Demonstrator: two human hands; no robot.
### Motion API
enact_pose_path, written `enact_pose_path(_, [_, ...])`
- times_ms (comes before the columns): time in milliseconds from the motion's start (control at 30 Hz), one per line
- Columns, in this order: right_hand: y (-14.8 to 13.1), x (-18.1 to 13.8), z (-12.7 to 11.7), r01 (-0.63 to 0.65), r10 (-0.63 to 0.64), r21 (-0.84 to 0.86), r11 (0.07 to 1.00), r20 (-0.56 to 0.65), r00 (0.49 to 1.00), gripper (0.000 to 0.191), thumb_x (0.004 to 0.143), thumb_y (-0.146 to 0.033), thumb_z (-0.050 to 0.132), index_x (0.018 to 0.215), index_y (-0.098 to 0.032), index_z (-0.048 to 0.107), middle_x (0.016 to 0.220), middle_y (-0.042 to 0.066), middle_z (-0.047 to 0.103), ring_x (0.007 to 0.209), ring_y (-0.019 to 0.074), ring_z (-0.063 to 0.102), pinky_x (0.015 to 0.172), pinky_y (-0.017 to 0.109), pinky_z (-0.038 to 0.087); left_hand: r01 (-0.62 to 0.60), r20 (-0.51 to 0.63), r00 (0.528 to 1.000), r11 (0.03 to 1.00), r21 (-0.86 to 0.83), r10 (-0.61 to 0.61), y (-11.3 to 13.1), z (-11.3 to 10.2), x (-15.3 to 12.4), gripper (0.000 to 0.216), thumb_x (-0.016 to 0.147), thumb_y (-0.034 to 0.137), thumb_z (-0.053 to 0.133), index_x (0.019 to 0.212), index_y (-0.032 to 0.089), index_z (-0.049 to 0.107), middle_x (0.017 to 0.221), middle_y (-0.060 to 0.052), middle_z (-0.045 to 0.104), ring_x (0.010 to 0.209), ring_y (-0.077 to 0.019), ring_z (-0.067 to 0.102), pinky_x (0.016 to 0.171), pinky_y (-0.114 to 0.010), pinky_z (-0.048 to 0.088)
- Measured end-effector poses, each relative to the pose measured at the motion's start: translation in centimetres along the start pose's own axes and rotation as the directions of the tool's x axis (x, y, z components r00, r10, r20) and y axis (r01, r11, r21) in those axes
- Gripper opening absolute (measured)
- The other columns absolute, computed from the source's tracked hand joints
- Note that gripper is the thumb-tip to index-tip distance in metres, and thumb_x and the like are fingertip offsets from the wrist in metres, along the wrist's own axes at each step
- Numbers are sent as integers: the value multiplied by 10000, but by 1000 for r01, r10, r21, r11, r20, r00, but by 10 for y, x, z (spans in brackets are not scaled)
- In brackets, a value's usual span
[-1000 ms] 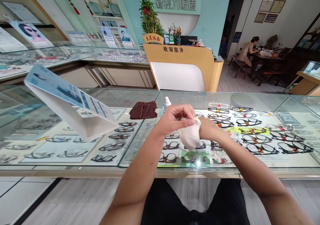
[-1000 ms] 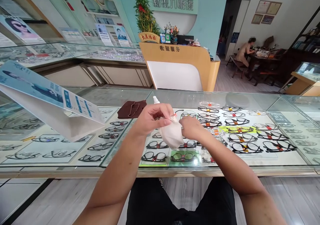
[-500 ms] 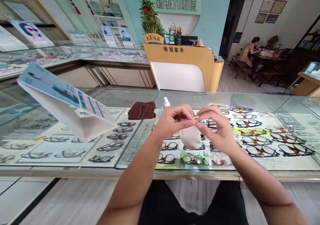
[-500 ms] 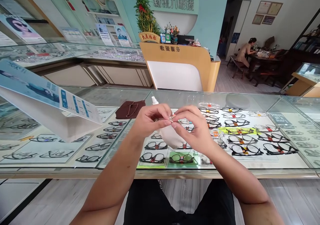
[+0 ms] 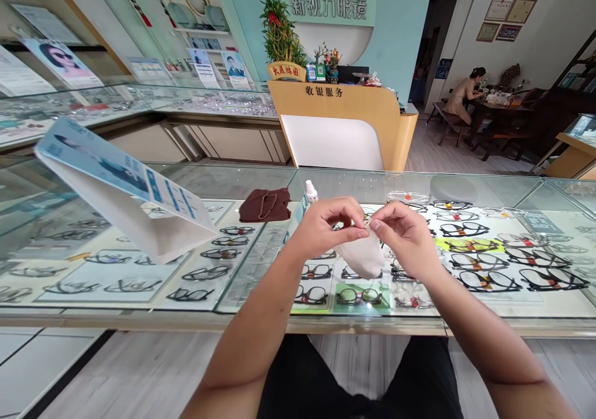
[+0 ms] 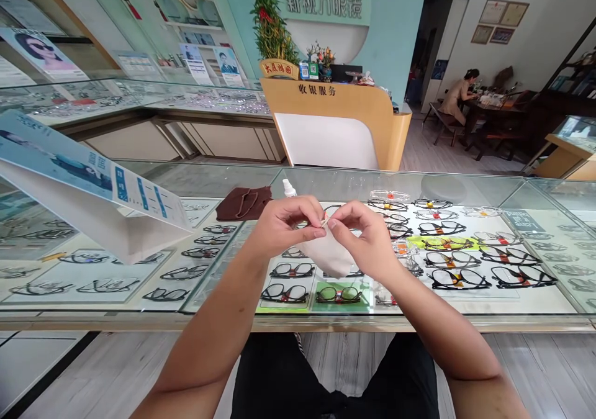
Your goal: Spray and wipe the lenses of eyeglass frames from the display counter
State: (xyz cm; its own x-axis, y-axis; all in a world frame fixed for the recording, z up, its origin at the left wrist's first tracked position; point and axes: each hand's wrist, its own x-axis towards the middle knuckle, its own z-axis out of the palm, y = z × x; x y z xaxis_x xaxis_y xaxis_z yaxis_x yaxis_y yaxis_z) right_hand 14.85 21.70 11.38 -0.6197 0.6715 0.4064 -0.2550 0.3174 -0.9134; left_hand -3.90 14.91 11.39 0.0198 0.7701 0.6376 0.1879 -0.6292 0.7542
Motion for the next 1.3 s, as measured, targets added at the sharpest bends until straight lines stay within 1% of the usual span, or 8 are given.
enact_pose_path(133, [1, 1, 1, -41, 40, 65, 997, 17, 999, 213, 885, -395, 818, 877, -237, 676, 817, -15, 688, 753, 134, 641, 738, 299, 545, 13, -2, 1000, 1000, 25, -13, 0, 1, 0, 233, 831, 329, 913, 755, 188, 744, 759, -23, 721, 687, -110, 661, 606, -220, 513])
enact_pose_path(300, [-1, 1, -2, -104, 99, 88, 991, 62, 993, 289, 861, -468, 847, 998, -239, 737, 879, 4, 730, 831, 148, 670, 797, 315, 558, 24, -4, 1000, 999, 38, -24, 1, 1, 0, 275, 838, 370, 907, 738, 181, 734, 749, -29, 720, 673, -115, 654, 598, -226, 507])
enact_pose_path(467, [-1, 3, -4, -115, 111, 42, 993, 89, 990, 334, 870, -537, 829, 864, -216, 737, 853, 11, 734, 787, 143, 643, 758, 312, 533, 50, -28, 998, 998, 24, -50, 0, 1, 0, 280, 818, 380, 920, 733, 185, 738, 743, -29, 715, 691, -124, 663, 616, -233, 524])
enact_pose_path(667, [-1, 4, -3, -48, 46, 25, 999, 64, 997, 366, 870, -571, 819, 816, -224, 716, 807, -1, 702, 754, 143, 615, 741, 313, 518, 134, -52, 990, 990, 30, -133, -2, 3, -1, 334, 806, 439, 919, 728, 182, 721, 744, -28, 697, 677, -121, 628, 590, -234, 483])
enact_pose_path(867, [-1, 5, -8, -36, 36, 20, 999, 16, 999, 331, 881, -538, 813, 822, -228, 713, 759, -18, 659, 705, 137, 583, 714, 313, 500, 217, 32, 975, 974, 69, -220, -2, 0, -1, 355, 806, 486, 899, 835, 186, 710, 775, -14, 679, 653, -113, 583, 595, -237, 466])
enact_pose_path(1033, [-4, 7, -15, -77, 79, 71, 995, -25, 997, 347, 846, -546, 836, 811, -227, 703, 757, -9, 658, 699, 144, 583, 637, 292, 461, 139, 143, 976, 973, 183, -166, -3, -2, 1, 379, 859, 506, 826, 759, 182, 656, 752, -1, 614, 647, -116, 516, 609, -257, 421])
enact_pose_path(1133, [-7, 10, -19, -108, 110, 84, 991, -29, 993, 345, 829, -539, 842, 789, -231, 694, 732, -13, 648, 680, 147, 565, 631, 296, 457, 71, 166, 979, 962, 263, -117, -4, -2, 1, 378, 892, 484, 788, 716, 184, 638, 688, 12, 572, 626, -119, 490, 611, -266, 396])
enact_pose_path(1300, [-7, 16, -29, -124, 131, 132, 983, -39, 991, 297, 813, -468, 837, 743, -228, 675, 687, -32, 585, 663, 132, 501, 663, 289, 434, -11, 181, 983, 981, 191, -24, -4, -5, 0, 332, 920, 462, 760, 741, 190, 697, 695, -28, 656, 631, -142, 558, 614, -278, 434])
